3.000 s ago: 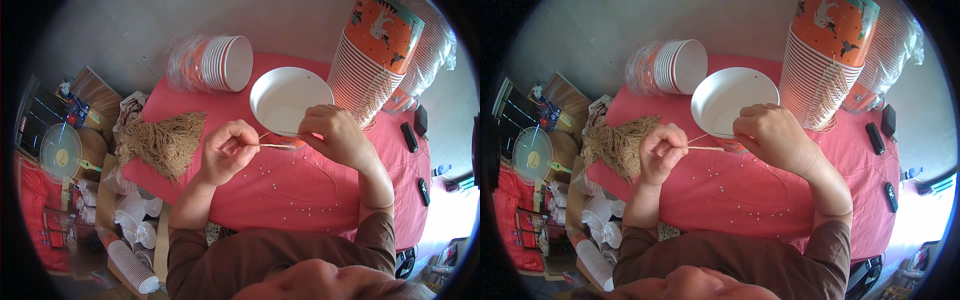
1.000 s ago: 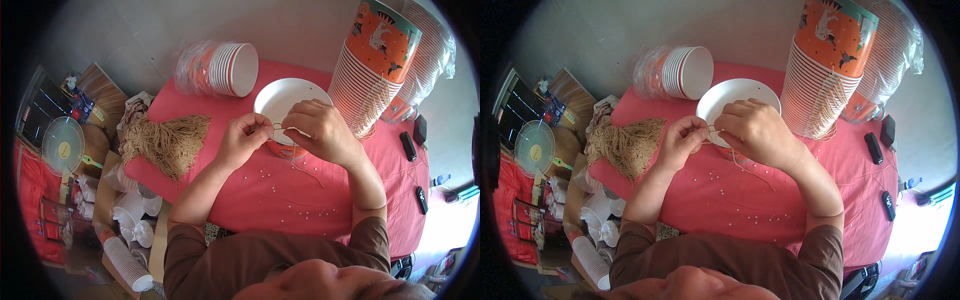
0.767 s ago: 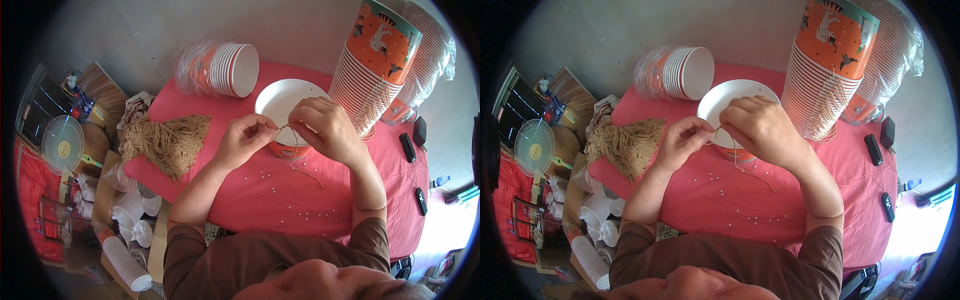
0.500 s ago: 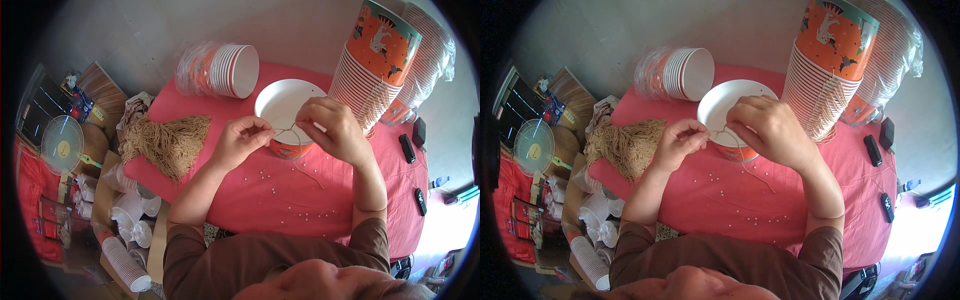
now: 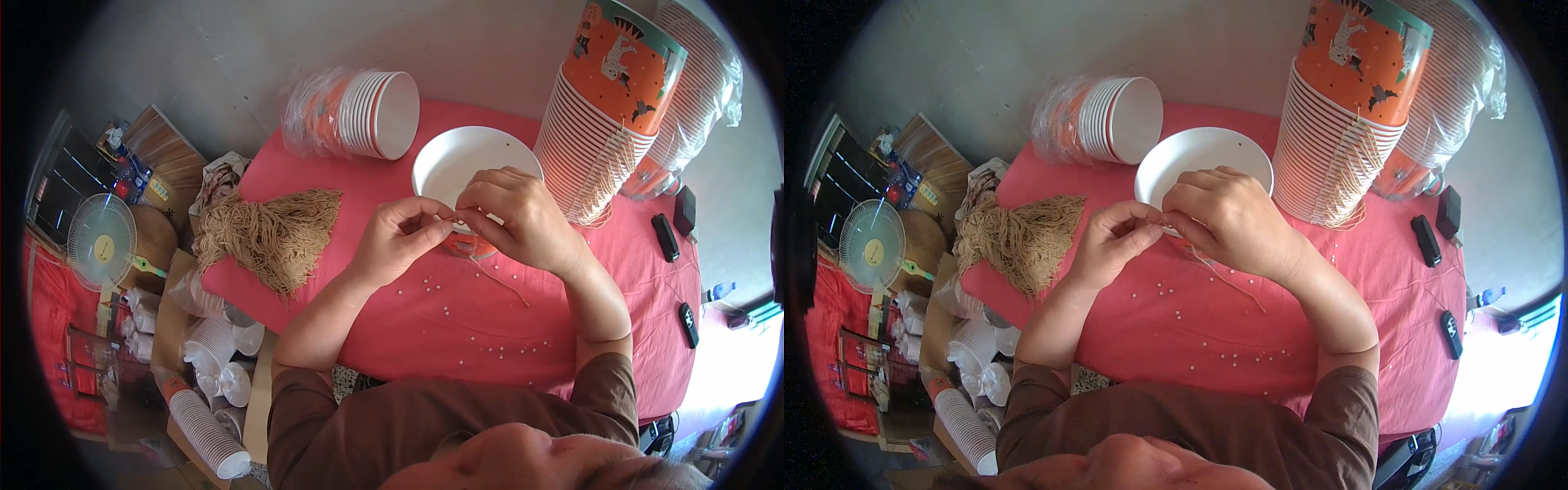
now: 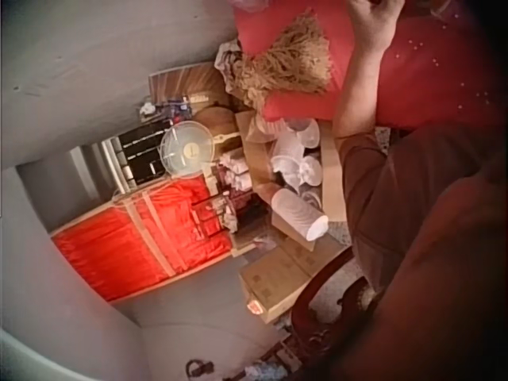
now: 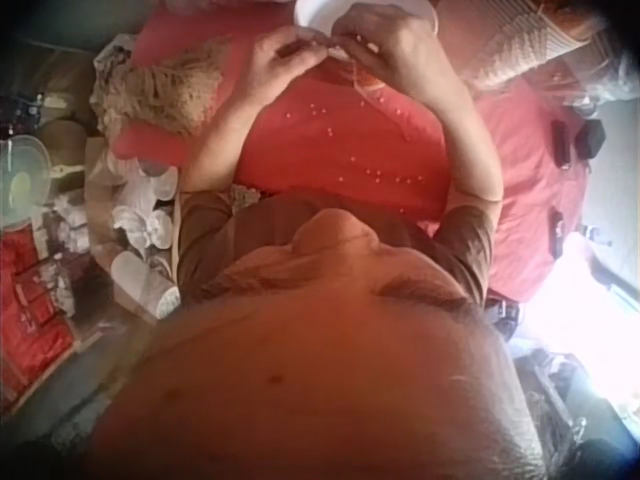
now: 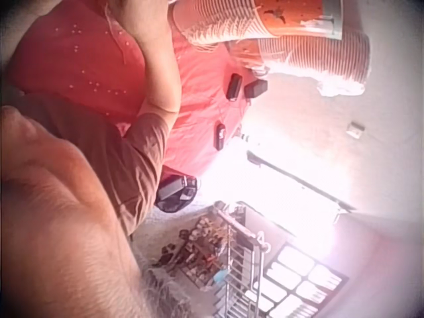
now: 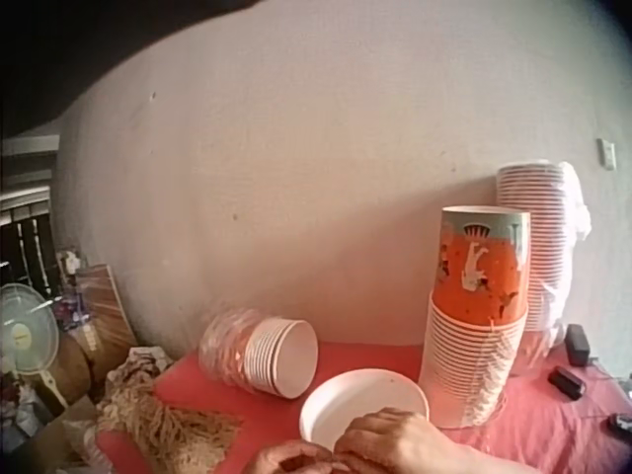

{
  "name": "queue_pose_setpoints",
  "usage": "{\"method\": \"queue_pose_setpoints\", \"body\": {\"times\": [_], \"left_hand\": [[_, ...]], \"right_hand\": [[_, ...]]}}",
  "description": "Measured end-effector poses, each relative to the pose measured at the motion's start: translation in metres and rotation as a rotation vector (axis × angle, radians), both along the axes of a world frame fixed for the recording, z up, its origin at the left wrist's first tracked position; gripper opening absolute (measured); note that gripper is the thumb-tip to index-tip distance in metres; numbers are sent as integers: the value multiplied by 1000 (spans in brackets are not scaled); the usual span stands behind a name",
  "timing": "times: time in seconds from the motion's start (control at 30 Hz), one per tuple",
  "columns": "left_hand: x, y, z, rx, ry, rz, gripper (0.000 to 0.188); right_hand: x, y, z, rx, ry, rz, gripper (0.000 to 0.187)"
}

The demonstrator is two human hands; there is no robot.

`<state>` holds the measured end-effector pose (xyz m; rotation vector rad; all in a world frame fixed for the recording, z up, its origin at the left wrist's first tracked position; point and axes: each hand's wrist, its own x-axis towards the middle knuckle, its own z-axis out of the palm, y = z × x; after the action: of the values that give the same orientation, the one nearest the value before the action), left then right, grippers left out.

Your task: Manually attaching thin cord handles to small plastic buckets for packaging.

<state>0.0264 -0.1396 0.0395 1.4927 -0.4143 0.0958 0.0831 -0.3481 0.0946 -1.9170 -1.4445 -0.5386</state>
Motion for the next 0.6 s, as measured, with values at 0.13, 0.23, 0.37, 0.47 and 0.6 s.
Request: {"method": "queue_pose_setpoints", "body": {"times": [0.13, 0.23, 0.37, 0.47, 0.6], "left_hand": [[2, 1, -4, 48, -59, 19, 12], [1, -2, -4, 12, -57, 30, 11], [1, -2, -6, 38, -90, 64, 10], [1, -2, -6, 79, -138, 82, 8], [-1, -5, -4, 113, -211, 126, 6]], "right_hand": [[0, 1, 0, -10, 7, 6, 10], [-1, 2, -2, -18, 16, 2, 10], [-1, 3, -3, -6, 65, 31, 9], [1, 1, -6, -13, 201, 56, 7], [1, 1, -7, -55, 449, 57, 7]]}}
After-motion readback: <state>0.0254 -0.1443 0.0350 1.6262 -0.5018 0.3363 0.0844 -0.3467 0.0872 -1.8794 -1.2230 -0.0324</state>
